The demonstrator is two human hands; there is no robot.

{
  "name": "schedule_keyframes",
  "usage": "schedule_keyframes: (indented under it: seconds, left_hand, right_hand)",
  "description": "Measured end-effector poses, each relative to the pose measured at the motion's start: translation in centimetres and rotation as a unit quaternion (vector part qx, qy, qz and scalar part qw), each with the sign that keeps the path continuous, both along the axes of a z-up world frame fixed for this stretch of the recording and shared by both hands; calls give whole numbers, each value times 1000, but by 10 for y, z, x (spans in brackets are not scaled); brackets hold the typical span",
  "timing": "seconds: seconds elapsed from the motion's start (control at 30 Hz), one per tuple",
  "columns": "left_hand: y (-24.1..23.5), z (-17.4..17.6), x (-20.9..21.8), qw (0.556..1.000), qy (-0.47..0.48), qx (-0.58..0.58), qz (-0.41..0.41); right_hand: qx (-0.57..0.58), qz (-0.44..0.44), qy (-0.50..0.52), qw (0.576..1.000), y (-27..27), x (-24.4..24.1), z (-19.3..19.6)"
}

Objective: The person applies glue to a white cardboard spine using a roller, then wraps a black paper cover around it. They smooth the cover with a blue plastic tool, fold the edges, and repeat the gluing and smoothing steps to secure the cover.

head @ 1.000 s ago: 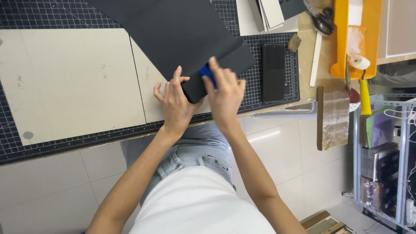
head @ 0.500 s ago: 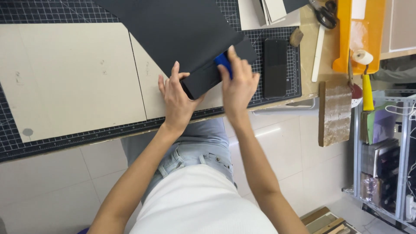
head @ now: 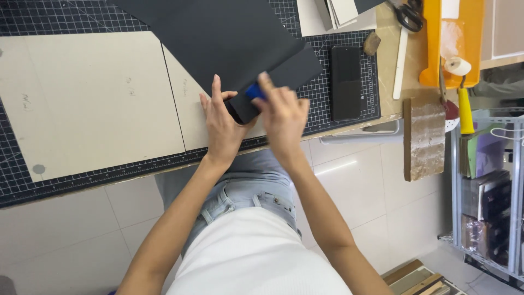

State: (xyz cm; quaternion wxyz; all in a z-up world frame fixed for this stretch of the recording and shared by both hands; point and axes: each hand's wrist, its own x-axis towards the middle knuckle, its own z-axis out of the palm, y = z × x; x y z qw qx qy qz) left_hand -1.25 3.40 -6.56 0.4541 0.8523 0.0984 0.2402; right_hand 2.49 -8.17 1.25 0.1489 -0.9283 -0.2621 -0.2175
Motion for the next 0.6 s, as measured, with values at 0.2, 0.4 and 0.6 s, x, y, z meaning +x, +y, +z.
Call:
schedule_keyframes:
  seconds: [0.2,0.4,0.6]
  left_hand:
    - [1,-3,1,1000,-3,-2,1]
    - [2,12,-3,1000,4,17,-7]
    - [0,21,11,999,10,28,-14]
  right_hand:
    - [-12,10,-9,1000,0,-14,5]
    - [-5,23,-16,1000,-5,-29,-9]
    - [104,7,37,994,-35,-7,-3]
